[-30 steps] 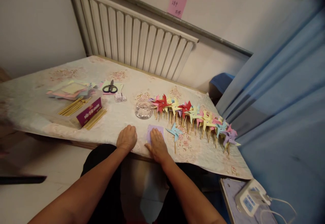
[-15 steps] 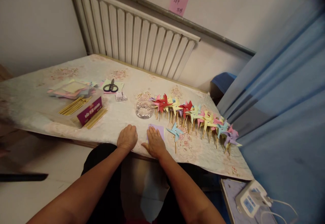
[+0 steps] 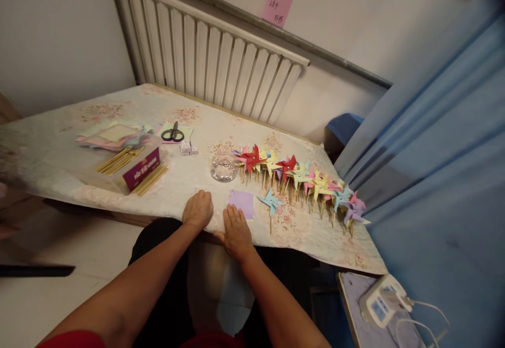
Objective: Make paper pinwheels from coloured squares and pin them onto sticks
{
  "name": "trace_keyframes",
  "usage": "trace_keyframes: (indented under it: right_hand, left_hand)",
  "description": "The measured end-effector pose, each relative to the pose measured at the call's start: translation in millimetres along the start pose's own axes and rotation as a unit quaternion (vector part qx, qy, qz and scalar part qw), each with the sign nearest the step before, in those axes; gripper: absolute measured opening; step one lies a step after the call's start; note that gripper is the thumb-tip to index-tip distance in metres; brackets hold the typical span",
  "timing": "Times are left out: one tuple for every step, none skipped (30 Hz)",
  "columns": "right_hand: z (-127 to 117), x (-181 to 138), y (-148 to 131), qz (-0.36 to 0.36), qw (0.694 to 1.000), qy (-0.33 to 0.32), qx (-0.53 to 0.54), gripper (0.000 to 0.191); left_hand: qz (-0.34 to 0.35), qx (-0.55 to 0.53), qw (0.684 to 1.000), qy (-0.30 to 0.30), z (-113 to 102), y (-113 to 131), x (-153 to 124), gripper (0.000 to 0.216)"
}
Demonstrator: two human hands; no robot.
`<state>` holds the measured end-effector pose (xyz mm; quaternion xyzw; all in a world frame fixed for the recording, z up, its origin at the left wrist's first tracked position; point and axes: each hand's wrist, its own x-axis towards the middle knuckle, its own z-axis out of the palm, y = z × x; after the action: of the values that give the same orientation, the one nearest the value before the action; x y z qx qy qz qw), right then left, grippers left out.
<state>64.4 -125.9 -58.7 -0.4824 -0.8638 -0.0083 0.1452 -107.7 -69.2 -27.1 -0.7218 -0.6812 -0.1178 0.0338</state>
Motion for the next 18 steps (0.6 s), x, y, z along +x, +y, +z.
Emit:
trace_keyframes:
  right_hand:
    - [1.3,-5.0,-2.5,0.001,1.0,0.007,0.005,0.075]
    - [2.4,-10.4,-4.8,0.001,1.0,0.015,0.011,0.075]
    - [3.2,-16.0,-6.8,0.001,1.0,0.021,0.018,0.076]
    - [3.6,-21.7,-8.4,0.0,0.999,0.026,0.026,0.076]
    - [3.4,-27.2,-9.5,-0.003,0.999,0.029,0.037,0.076]
    - [2.7,-32.5,-10.1,-0.007,0.998,0.033,0.049,0.075]
    - [1.4,-37.3,-10.3,-0.013,0.997,0.038,0.062,0.073]
    - [-0.4,-41.6,-9.9,-0.021,0.996,0.047,0.079,0.069]
    - [-2.9,-45.0,-9.1,-0.027,0.993,0.062,0.097,0.063]
    - [-5.9,-47.6,-7.7,-0.027,0.989,0.086,0.115,0.057]
    - [-9.4,-49.2,-5.7,-0.018,0.984,0.117,0.132,0.049]
    - [-13.4,-49.8,-3.1,0.0,0.978,0.15,0.147,0.042]
    - [-17.6,-49.4,0.1,0.027,0.97,0.184,0.159,0.035]
    - [-21.7,-48.3,4.0,0.061,0.961,0.211,0.168,0.028]
    - [-25.5,-46.6,8.4,0.093,0.952,0.232,0.174,0.023]
    - [-28.5,-44.6,13.2,0.123,0.944,0.247,0.179,0.021]
    - [-30.6,-42.7,18.2,0.147,0.938,0.255,0.182,0.021]
    - [-31.6,-41.1,22.9,0.164,0.934,0.26,0.183,0.021]
  left_hand:
    - [0.001,0.0,1.0,-0.001,0.1,0.1,0.0,0.03]
    - [0.002,0.001,1.0,-0.001,0.1,0.2,0.0,0.029]
    - [0.003,0.001,1.0,0.001,0.2,0.3,0.0,0.029]
    - [0.003,0.002,1.0,0.003,0.2,0.4,0.0,0.029]
    - [0.003,0.003,1.0,0.004,0.2,0.5,0.0,0.029]
    - [0.002,0.004,1.0,0.004,0.2,0.6,0.1,0.029]
    - [0.002,0.004,1.0,0.004,0.3,0.6,0.1,0.029]
    - [0.001,0.004,1.0,0.004,0.4,0.6,0.2,0.03]
    - [0.0,0.003,1.0,0.004,0.6,0.6,0.3,0.03]
    - [-0.001,0.002,1.0,0.004,0.7,0.5,0.3,0.03]
    - [-0.001,0.001,1.0,0.004,0.9,0.3,0.3,0.03]
    - [-0.001,0.001,1.0,0.004,1.0,0.1,0.3,0.03]
    - [0.001,0.001,1.0,0.005,1.0,-0.2,0.2,0.029]
    - [0.003,0.002,1.0,0.005,1.0,-0.4,0.2,0.029]
    - [0.005,0.002,1.0,0.005,0.9,-0.6,0.2,0.028]
    - [0.006,0.003,1.0,0.003,0.8,-0.8,0.3,0.028]
    - [0.006,0.003,1.0,0.002,0.6,-1.0,0.4,0.027]
    - [0.006,0.004,1.0,0.0,0.5,-1.0,0.5,0.027]
